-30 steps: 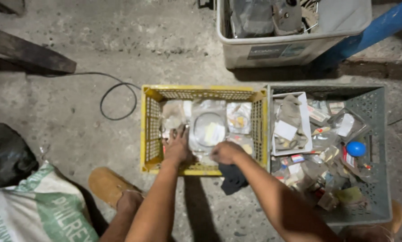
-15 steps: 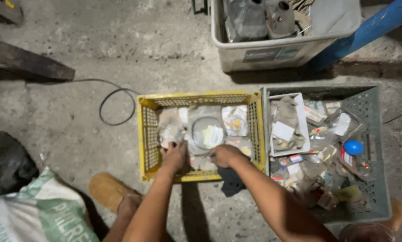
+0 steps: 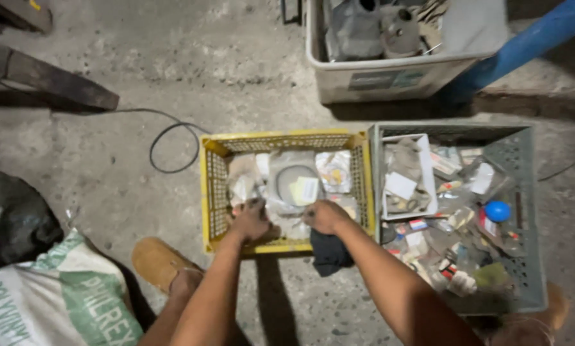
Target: Sorting through various small motorcycle components and gaskets stored in plastic crates on the floor.
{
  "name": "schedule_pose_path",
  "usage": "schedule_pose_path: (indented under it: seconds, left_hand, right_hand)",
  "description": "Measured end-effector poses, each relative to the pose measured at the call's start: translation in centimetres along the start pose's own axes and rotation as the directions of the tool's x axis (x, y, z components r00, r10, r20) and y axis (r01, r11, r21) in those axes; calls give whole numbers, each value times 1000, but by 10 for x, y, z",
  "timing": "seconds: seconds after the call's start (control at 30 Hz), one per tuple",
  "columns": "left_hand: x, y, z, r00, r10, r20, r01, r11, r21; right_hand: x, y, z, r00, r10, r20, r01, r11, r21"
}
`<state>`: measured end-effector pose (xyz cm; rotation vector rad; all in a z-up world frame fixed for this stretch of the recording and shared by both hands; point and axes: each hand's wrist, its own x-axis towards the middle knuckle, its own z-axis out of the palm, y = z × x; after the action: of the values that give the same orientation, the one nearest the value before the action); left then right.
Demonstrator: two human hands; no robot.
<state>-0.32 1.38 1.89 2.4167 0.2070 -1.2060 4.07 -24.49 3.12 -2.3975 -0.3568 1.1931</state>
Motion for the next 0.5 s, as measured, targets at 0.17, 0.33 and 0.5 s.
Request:
schedule_pose_path:
  seconds: [0.17, 0.33, 0.5]
  left_hand:
    - [-22, 26, 43, 788, -183, -588, -136, 879, -457]
    - [-88, 111, 97, 858, -227, -462, -417, 219, -882]
    - [-79, 145, 211, 990, 31, -137, -114, -394, -912]
  right_hand:
    - [-56, -26, -20, 938, -8, -345, 118, 948, 297]
    - [-97, -21, 29, 758, 230, -610, 344, 653, 674]
    - [-203, -66, 89, 787, 170, -593, 408, 578, 707]
